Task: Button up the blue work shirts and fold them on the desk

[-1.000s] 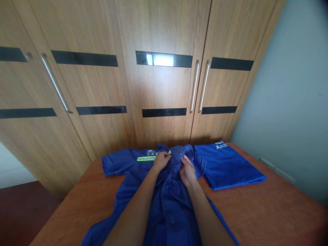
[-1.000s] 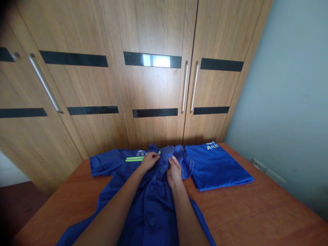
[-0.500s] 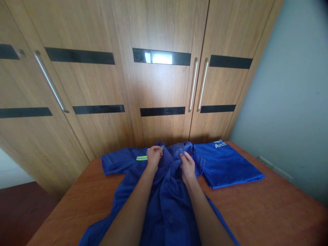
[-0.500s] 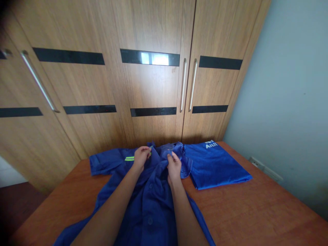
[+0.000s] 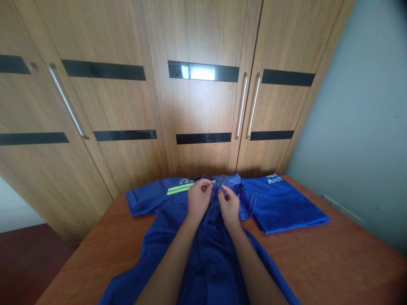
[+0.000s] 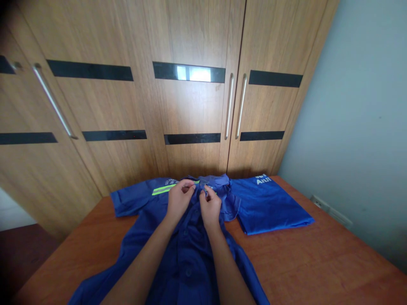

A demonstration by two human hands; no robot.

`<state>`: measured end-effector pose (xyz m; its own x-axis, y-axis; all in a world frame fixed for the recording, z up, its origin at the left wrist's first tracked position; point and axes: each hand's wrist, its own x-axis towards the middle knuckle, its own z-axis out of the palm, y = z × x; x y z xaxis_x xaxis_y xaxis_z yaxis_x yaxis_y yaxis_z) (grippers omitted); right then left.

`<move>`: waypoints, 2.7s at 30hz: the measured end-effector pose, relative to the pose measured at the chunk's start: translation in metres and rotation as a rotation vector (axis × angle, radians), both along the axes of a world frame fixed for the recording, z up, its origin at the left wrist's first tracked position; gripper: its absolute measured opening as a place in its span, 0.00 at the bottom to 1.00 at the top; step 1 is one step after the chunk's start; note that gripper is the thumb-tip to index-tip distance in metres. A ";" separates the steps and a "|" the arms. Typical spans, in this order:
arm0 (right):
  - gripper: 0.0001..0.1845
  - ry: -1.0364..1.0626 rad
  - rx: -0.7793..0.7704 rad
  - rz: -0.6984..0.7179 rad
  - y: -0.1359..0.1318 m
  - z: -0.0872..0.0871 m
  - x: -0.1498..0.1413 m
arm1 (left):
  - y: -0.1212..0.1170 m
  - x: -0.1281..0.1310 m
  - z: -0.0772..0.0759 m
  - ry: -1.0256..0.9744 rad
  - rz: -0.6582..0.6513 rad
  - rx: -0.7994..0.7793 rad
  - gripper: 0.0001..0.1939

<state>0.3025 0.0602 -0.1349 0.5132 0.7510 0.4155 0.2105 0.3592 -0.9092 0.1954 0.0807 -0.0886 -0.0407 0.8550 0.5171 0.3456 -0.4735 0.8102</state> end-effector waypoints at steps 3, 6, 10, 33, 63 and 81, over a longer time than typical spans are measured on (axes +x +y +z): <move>0.21 -0.032 -0.001 -0.044 -0.003 0.000 0.002 | -0.005 -0.008 -0.007 0.063 0.009 0.006 0.05; 0.19 -0.073 0.011 -0.071 -0.007 0.002 0.002 | -0.007 -0.016 -0.014 0.101 0.043 0.000 0.06; 0.15 -0.291 0.040 -0.029 -0.014 0.004 -0.002 | -0.008 -0.018 -0.022 0.134 0.048 -0.009 0.05; 0.20 -0.440 -0.105 -0.023 -0.011 -0.008 -0.001 | -0.007 -0.019 -0.029 0.172 -0.064 0.044 0.07; 0.29 -0.607 -0.182 0.188 -0.023 -0.002 -0.013 | -0.008 -0.010 -0.027 -0.179 -0.185 -0.150 0.09; 0.17 -0.731 0.003 0.062 -0.022 -0.006 -0.011 | -0.004 -0.011 -0.034 -0.599 -0.144 -0.382 0.11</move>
<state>0.2918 0.0379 -0.1407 0.0610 0.7679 0.6376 0.7422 0.3922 -0.5434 0.1842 0.0766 -0.1229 -0.0972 0.9897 0.1055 -0.2536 -0.1271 0.9589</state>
